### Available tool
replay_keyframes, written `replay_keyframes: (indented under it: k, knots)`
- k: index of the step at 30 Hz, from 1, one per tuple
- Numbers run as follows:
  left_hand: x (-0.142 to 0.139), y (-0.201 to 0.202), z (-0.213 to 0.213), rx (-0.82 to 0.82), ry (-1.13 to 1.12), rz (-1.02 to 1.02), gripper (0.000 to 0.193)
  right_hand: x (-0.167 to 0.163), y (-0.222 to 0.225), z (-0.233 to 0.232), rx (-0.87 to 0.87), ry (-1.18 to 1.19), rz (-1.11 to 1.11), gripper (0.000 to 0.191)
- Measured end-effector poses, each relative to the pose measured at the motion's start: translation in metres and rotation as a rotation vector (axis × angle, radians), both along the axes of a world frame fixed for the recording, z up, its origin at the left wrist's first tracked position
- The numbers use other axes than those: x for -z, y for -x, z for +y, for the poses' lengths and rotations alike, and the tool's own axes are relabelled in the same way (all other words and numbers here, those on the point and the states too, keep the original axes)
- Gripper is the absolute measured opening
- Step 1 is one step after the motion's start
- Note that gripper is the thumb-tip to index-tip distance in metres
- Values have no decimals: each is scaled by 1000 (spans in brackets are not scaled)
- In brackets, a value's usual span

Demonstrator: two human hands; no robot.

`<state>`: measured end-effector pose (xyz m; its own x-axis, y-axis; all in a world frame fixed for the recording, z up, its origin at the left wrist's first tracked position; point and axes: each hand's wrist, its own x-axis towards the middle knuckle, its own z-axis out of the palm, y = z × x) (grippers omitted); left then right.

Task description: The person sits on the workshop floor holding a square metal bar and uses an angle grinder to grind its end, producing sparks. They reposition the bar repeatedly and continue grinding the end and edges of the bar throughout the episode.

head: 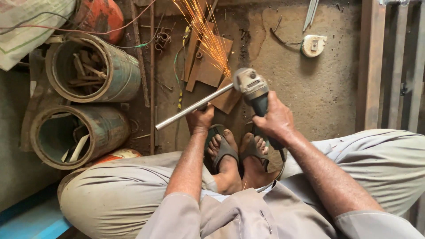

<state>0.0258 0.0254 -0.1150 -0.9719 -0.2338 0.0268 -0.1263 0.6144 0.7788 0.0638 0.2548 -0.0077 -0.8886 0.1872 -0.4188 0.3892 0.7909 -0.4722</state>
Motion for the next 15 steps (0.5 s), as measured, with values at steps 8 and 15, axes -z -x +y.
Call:
replay_keyframes:
  k: [8,15]
  knots:
    - [-2,-6,3,5,-40,0,19,-14,-13,-12,-123,53,72,68]
    - [-5,-15,8,65,40,140,26,-10,16,4,7,-25,-62,63]
